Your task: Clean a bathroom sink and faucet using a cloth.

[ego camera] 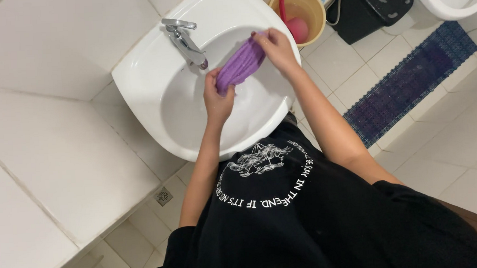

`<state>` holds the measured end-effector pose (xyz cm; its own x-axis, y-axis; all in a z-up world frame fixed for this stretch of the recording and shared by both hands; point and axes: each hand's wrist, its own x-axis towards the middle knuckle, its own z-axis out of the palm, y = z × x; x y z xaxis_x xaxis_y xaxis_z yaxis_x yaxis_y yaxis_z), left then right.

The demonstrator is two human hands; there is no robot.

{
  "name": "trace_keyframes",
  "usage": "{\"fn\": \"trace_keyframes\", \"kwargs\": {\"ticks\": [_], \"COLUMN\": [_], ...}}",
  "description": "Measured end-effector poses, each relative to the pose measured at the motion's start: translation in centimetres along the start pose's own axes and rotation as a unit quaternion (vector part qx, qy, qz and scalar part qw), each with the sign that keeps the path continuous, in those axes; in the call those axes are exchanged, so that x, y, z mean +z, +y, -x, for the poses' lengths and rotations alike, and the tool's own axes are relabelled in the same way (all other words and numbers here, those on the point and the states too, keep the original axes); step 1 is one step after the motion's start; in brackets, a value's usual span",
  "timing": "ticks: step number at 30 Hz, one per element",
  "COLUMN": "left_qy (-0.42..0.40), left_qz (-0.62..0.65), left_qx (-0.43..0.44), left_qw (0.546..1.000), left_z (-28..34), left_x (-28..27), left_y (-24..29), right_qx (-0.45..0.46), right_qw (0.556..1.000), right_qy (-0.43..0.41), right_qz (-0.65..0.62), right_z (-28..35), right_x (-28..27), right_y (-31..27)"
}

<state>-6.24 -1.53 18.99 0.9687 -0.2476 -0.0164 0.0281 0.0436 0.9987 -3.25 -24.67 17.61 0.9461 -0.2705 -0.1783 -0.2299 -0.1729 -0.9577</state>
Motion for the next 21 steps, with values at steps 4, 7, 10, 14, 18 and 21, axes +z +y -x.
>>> {"fn": "trace_keyframes", "kwargs": {"ticks": [4, 7, 10, 14, 18, 21], "left_qy": [0.012, -0.011, -0.023, -0.067, -0.159, -0.184], "left_qz": [0.0, 0.137, 0.206, 0.054, 0.182, 0.51], "left_qx": [0.138, 0.105, 0.037, 0.039, -0.299, -0.352], "left_qw": [0.99, 0.985, 0.978, 0.996, 0.923, 0.763], "left_z": [-0.7, -0.7, -0.5, 0.5, 1.2, 0.5], "left_x": [2.0, 2.5, 0.7, -3.0, -3.8, -1.6], "left_y": [1.0, 1.8, 0.3, -5.0, 0.2, 5.3], "right_qx": [0.075, 0.297, 0.283, 0.168, -0.003, -0.171], "right_qw": [0.987, 0.806, 0.695, 0.818, 0.96, 0.976], "right_qy": [0.02, -0.166, -0.168, -0.108, -0.114, -0.135], "right_qz": [-0.142, -0.485, -0.639, -0.54, -0.254, -0.008], "right_z": [3.1, 6.5, 6.1, 3.1, 3.5, 4.0], "right_x": [4.2, 6.6, 7.2, 5.9, 4.3, 5.5], "right_y": [0.1, -3.6, -3.5, -0.6, -5.7, -6.2]}}
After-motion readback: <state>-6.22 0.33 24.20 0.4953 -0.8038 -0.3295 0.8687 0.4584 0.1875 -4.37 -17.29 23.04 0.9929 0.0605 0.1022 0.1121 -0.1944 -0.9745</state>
